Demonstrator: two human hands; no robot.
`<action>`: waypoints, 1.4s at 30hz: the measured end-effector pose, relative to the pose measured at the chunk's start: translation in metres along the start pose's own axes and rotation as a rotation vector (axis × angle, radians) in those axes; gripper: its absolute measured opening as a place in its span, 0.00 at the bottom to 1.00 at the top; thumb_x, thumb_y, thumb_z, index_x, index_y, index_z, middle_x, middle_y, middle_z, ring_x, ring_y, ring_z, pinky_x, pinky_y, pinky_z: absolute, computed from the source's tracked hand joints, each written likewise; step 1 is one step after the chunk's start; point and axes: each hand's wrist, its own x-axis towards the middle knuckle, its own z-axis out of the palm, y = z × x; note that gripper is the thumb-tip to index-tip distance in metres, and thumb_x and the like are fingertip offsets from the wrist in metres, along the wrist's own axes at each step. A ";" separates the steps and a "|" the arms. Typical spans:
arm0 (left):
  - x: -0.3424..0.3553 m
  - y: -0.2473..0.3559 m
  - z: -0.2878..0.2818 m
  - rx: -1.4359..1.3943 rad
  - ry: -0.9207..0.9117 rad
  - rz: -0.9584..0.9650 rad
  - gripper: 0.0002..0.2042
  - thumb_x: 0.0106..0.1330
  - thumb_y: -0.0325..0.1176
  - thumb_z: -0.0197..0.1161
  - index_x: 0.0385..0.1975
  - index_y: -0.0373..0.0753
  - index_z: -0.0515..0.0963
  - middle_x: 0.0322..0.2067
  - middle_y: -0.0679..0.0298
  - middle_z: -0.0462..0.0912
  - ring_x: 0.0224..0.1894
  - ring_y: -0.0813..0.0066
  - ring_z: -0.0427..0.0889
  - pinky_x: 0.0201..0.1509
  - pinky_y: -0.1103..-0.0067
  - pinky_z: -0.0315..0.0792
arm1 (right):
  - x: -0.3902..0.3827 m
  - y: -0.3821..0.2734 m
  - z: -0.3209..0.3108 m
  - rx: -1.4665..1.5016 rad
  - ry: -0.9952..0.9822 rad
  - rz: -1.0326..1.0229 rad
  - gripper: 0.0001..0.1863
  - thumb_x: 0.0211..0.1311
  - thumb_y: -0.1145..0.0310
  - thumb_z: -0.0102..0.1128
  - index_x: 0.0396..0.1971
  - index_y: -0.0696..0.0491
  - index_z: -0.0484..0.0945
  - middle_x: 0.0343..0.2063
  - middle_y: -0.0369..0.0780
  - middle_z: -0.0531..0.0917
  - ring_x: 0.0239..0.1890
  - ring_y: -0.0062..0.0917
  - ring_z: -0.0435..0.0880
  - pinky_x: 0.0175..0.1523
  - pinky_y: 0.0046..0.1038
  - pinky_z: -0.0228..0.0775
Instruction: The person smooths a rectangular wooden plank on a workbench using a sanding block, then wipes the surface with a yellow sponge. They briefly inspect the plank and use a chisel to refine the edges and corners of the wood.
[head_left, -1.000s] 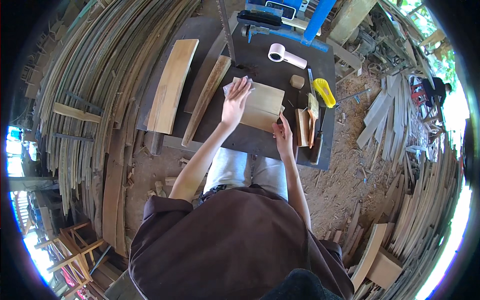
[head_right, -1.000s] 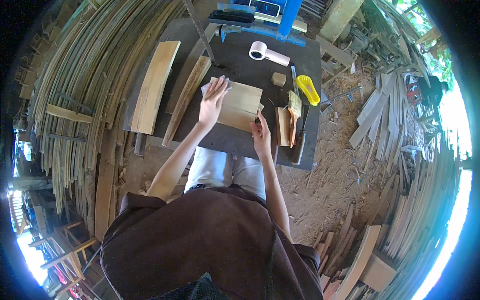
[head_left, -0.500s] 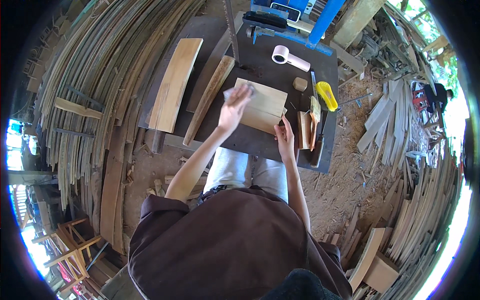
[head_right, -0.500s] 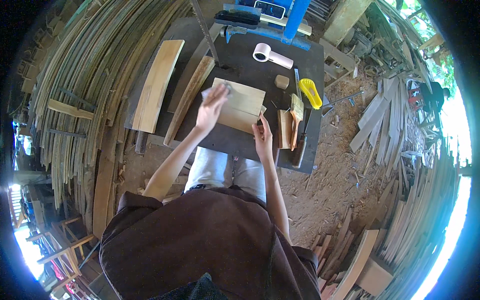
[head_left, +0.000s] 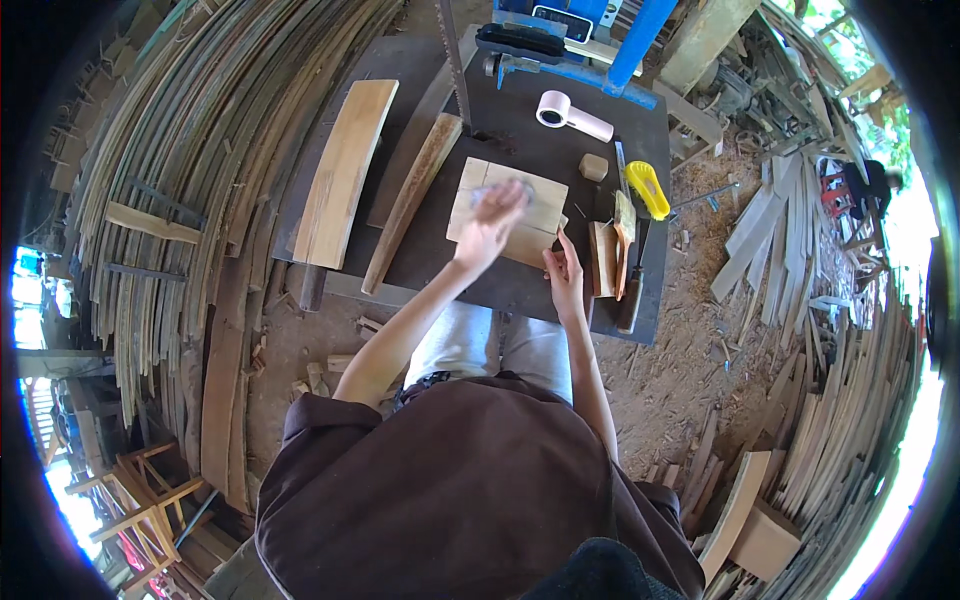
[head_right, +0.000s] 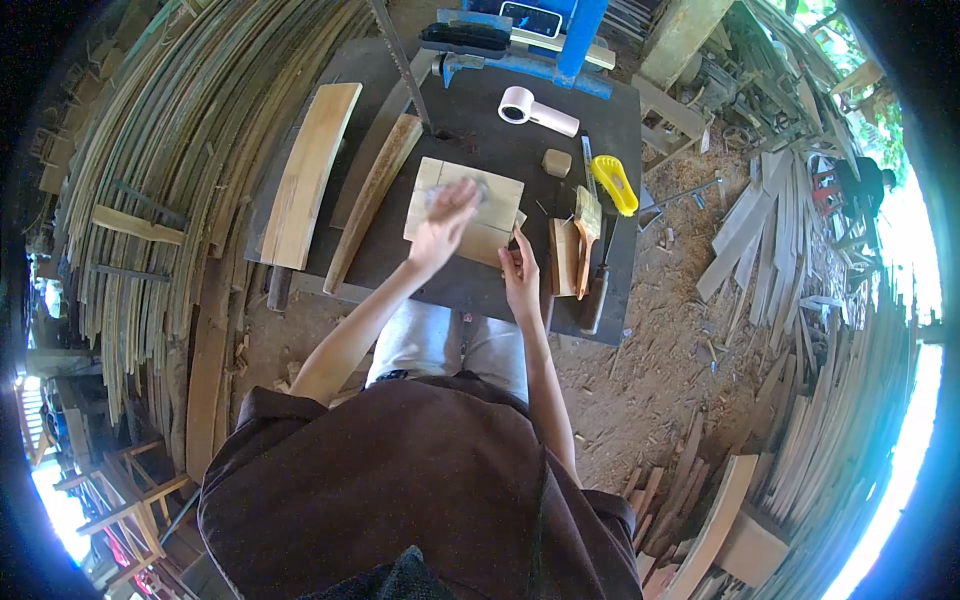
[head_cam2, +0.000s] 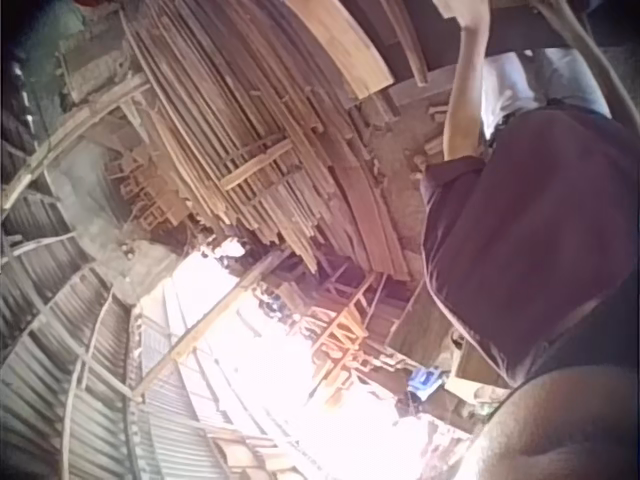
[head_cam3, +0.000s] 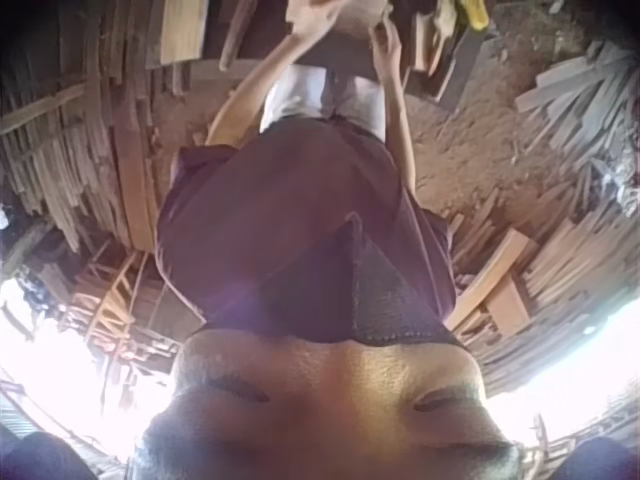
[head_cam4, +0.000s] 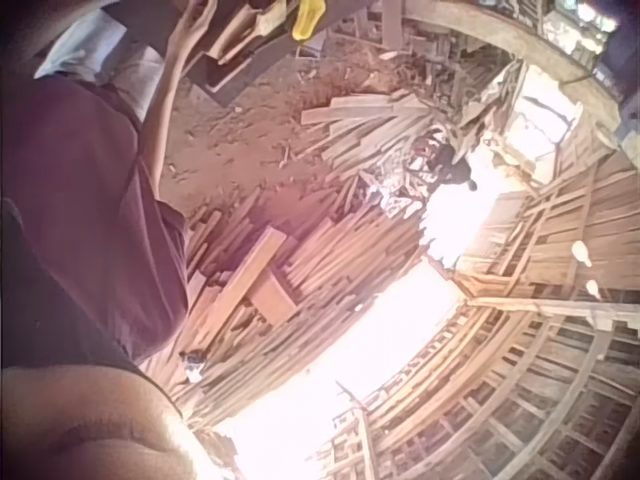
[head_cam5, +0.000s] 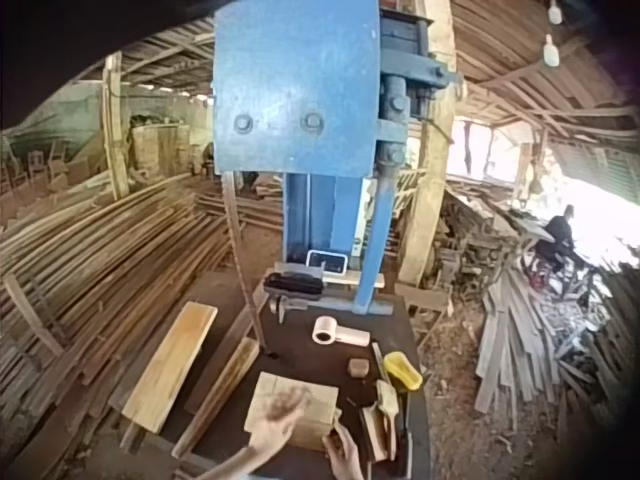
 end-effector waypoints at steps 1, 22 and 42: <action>-0.007 0.006 0.000 -0.028 -0.070 0.062 0.19 0.68 0.30 0.59 0.59 0.40 0.75 0.62 0.59 0.74 0.65 0.61 0.71 0.71 0.68 0.63 | 0.000 0.001 0.000 0.007 0.005 0.005 0.29 0.70 0.67 0.59 0.69 0.48 0.64 0.29 0.30 0.76 0.31 0.11 0.72 0.35 0.16 0.68; -0.013 0.008 0.000 -0.055 -0.187 0.198 0.22 0.65 0.25 0.60 0.60 0.44 0.75 0.63 0.61 0.73 0.65 0.64 0.72 0.69 0.70 0.65 | 0.001 0.001 0.001 0.004 0.006 0.019 0.28 0.70 0.66 0.59 0.68 0.47 0.65 0.28 0.30 0.77 0.30 0.11 0.72 0.33 0.17 0.69; -0.021 0.013 -0.009 -0.064 -0.221 0.125 0.20 0.68 0.27 0.57 0.61 0.44 0.74 0.64 0.61 0.71 0.67 0.60 0.69 0.69 0.66 0.64 | -0.001 0.004 0.001 0.057 0.004 0.021 0.30 0.70 0.67 0.58 0.70 0.46 0.63 0.26 0.29 0.75 0.28 0.11 0.70 0.32 0.17 0.66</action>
